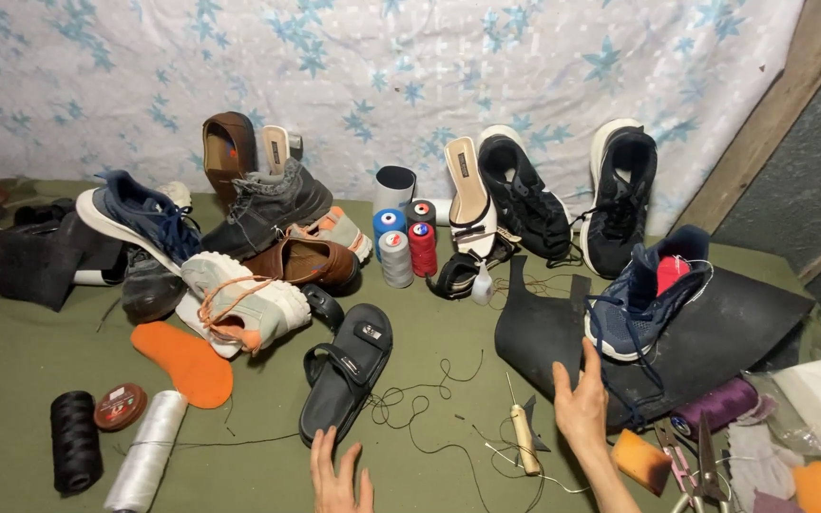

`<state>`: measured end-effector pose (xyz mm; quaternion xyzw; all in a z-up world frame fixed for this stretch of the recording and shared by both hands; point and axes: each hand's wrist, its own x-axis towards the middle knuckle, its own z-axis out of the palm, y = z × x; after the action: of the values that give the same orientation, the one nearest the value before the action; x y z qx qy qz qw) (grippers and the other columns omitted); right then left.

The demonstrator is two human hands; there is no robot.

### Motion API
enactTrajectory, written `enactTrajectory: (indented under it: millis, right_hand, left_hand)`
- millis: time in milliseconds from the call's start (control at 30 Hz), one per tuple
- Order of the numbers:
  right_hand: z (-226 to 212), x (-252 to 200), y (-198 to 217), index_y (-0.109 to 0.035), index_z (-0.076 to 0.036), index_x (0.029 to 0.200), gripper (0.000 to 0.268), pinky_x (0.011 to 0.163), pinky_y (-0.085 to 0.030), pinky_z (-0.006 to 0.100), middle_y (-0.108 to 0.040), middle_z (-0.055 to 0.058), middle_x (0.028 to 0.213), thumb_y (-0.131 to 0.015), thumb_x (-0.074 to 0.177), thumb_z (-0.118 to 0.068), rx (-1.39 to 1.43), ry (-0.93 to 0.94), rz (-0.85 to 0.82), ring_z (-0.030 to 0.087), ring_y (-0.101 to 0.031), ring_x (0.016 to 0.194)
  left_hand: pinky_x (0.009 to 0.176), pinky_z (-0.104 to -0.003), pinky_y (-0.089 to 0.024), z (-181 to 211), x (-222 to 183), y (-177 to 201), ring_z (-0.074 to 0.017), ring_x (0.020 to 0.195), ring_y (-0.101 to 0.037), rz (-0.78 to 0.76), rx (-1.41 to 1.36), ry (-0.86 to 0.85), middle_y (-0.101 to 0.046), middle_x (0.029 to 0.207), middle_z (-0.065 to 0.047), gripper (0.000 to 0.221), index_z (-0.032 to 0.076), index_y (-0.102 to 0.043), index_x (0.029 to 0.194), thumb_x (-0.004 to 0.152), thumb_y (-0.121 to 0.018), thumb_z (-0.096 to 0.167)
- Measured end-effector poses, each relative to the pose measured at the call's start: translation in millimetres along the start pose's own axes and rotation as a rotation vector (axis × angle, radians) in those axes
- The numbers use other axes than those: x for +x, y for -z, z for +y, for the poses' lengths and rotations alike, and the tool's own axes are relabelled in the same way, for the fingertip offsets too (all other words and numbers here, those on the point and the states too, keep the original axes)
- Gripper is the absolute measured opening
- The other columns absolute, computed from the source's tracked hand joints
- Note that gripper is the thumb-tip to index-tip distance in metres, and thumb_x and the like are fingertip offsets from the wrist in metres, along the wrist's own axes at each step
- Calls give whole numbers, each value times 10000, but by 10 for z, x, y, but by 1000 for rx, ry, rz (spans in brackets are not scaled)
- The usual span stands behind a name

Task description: Hand-sewing a sandal strap and using a sponge to apply treatment to shoe materials on a repair bench.

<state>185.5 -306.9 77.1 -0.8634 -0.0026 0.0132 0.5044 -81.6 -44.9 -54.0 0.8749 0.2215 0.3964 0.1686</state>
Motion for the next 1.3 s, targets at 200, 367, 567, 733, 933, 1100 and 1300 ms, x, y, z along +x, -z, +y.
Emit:
enactTrajectory:
  millis: [200, 367, 567, 733, 933, 1100, 1300]
  right_hand:
    - [-281, 121, 39, -388, -40, 1552, 572, 1178, -339, 487, -477, 230, 1549, -521, 1004, -136, 152, 296, 298, 445, -473, 1373]
    - [160, 203, -312, -488, -194, 1528, 500, 904, -437, 583, -658, 210, 1341, -475, 1029, -201, -187, 297, 152, 490, -602, 1147]
    - [-20, -234, -286, -529, -162, 1503, 572, 1005, -330, 741, -221, 360, 1629, -598, 948, -280, -420, 350, 164, 561, -237, 1471]
    - [-195, -726, -484, -724, -20, 1252, 332, 1206, -374, 656, -455, 323, 1615, -664, 926, 0, -334, 878, 393, 609, -432, 1500]
    - [107, -1063, -974, -748, -206, 1107, 255, 1231, -420, 554, -541, 157, 1532, -652, 883, -132, -322, 872, 173, 445, -455, 1524]
    - [103, -1291, -1164, -772, -214, 993, 197, 1229, -388, 566, -598, 128, 1460, -642, 883, -114, -257, 792, 85, 420, -425, 1546]
    - [202, -1449, -1407, -771, -232, 905, 217, 1250, -398, 553, -645, 70, 1377, -610, 900, -87, -225, 778, 70, 389, -468, 1512]
  left_hand:
    - [1122, -501, -462, 27, 54, 9, -401, 1503, -372, 17, 29, -32, -431, 1578, -147, 235, 164, -744, 1051, 839, -643, 177]
    - [1116, -533, -412, 193, 154, 232, -421, 1505, -324, -66, -26, 63, -424, 1566, -182, 230, 109, -744, 1027, 939, -535, 138]
    - [1111, -541, -411, 246, 224, 358, -425, 1508, -276, -130, -120, 52, -350, 1591, -188, 234, 88, -727, 1088, 962, -545, 162]
    - [1095, -518, -467, 282, 309, 421, -406, 1390, -491, 81, -303, 72, -584, 1383, -155, 202, 87, -755, 1012, 932, -571, 63]
    - [941, -363, -571, 203, 690, 943, -225, 1064, -694, 261, -243, 81, -718, 1105, -53, 198, 101, -767, 1018, 901, -632, 16]
    - [954, -353, -581, -178, 900, 1427, -223, 1059, -698, 308, -148, 136, -747, 1089, -74, 188, 76, -752, 1032, 910, -632, -3]
    - [946, -380, -517, -784, 1409, 2098, -229, 1043, -658, 390, 66, 266, -724, 1090, -51, 183, 97, -745, 1072, 949, -624, 37]
